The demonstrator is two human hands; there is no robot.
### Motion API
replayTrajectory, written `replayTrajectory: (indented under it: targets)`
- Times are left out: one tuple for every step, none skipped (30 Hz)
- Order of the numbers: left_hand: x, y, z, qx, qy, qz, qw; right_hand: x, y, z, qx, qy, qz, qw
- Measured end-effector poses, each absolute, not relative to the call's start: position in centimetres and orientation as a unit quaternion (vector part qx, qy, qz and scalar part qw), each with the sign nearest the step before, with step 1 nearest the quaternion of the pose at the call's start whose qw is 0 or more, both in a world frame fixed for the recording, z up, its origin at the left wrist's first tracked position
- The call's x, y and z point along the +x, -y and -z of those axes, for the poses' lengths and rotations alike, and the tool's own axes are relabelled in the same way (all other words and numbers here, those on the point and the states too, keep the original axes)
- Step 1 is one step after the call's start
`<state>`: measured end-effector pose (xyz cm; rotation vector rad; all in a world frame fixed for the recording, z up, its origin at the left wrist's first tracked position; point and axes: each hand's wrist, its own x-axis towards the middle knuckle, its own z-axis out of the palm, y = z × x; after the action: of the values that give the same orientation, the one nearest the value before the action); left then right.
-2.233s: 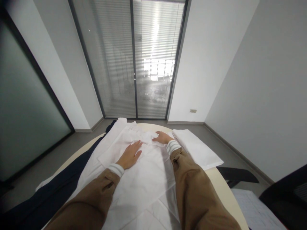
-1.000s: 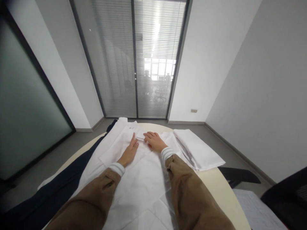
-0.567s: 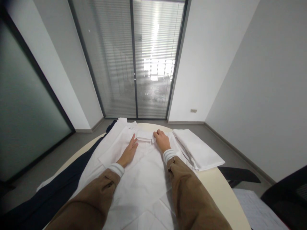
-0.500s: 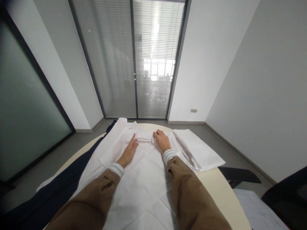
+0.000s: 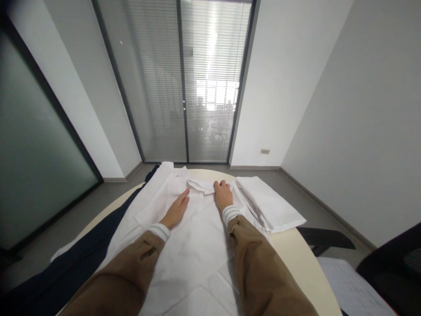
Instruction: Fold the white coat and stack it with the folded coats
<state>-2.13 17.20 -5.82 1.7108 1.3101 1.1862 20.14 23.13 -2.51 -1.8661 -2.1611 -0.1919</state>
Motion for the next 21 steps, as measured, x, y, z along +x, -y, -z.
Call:
replayTrajectory:
  targets:
    - [-2.1, -17.1, 5.8, 0.663, -0.503, -0.451, 0.322, 20.0, -23.2, 2.3, -0.658, 0.738, 0.063, 0.134]
    - [-2.2, -17.1, 5.9, 0.67, -0.503, -0.449, 0.311, 20.0, -23.3, 2.1, -0.663, 0.735, 0.06, 0.128]
    - [-2.2, -17.1, 5.9, 0.673, -0.503, -0.449, 0.303, 20.0, -23.4, 2.0, -0.661, 0.738, 0.057, 0.125]
    - [-2.3, -17.2, 6.1, 0.675, -0.504, -0.451, 0.295, 20.0, -23.5, 1.9, -0.656, 0.743, 0.053, 0.122]
    - [-2.4, -17.3, 6.2, 0.676, -0.506, -0.454, 0.286, 20.2, -23.6, 1.9, -0.65, 0.749, 0.05, 0.119]
    - [-2.5, -17.5, 6.3, 0.677, -0.509, -0.458, 0.272, 20.3, -23.7, 2.0, -0.645, 0.754, 0.047, 0.115]
    - [-2.6, -17.6, 6.4, 0.679, -0.511, -0.463, 0.252, 20.4, -23.7, 2.0, -0.641, 0.758, 0.046, 0.113]
    - [-2.7, -17.7, 6.4, 0.682, -0.514, -0.468, 0.226, 20.4, -23.7, 2.1, -0.638, 0.761, 0.046, 0.11]
    - [-2.8, -17.7, 6.3, 0.683, -0.52, -0.475, 0.195, 20.4, -23.7, 2.1, -0.637, 0.761, 0.047, 0.109]
    - [-2.9, -17.7, 6.2, 0.679, -0.53, -0.481, 0.162, 20.2, -23.6, 2.2, -0.637, 0.762, 0.049, 0.108]
    - [-2.9, -17.6, 6.0, 0.672, -0.544, -0.485, 0.129, 20.0, -23.5, 2.1, -0.637, 0.762, 0.051, 0.107]
    - [-2.9, -17.4, 5.7, 0.663, -0.563, -0.484, 0.097, 19.6, -23.4, 2.1, -0.635, 0.763, 0.054, 0.107]
    - [-3.0, -17.3, 5.4, 0.652, -0.583, -0.479, 0.067, 19.1, -23.3, 2.1, -0.632, 0.765, 0.055, 0.108]
    - [-3.0, -17.1, 5.1, 0.642, -0.603, -0.471, 0.042, 18.6, -23.1, 2.0, -0.628, 0.769, 0.048, 0.109]
    - [-3.0, -16.8, 4.8, 0.634, -0.621, -0.461, 0.024, 18.1, -22.9, 2.0, -0.621, 0.775, 0.031, 0.111]
    - [-3.0, -16.7, 4.6, 0.626, -0.636, -0.451, 0.012, 17.5, -22.7, 2.0, -0.608, 0.786, 0.002, 0.109]
    - [-3.0, -16.5, 4.5, 0.617, -0.65, -0.443, 0.006, 17.0, -22.5, 2.0, -0.592, 0.799, -0.035, 0.1]
    - [-3.0, -16.4, 4.5, 0.608, -0.664, -0.435, 0.004, 16.6, -22.3, 2.1, -0.576, 0.81, -0.072, 0.085]
    - [-3.0, -16.4, 4.5, 0.598, -0.678, -0.428, 0.005, 16.2, -22.0, 2.2, -0.562, 0.818, -0.103, 0.067]
    - [-3.0, -16.4, 4.6, 0.589, -0.689, -0.423, 0.006, 15.8, -21.8, 2.4, -0.554, 0.822, -0.121, 0.048]
    - [-2.9, -16.4, 4.6, 0.582, -0.698, -0.418, 0.006, 15.6, -21.6, 2.4, -0.554, 0.822, -0.13, 0.033]
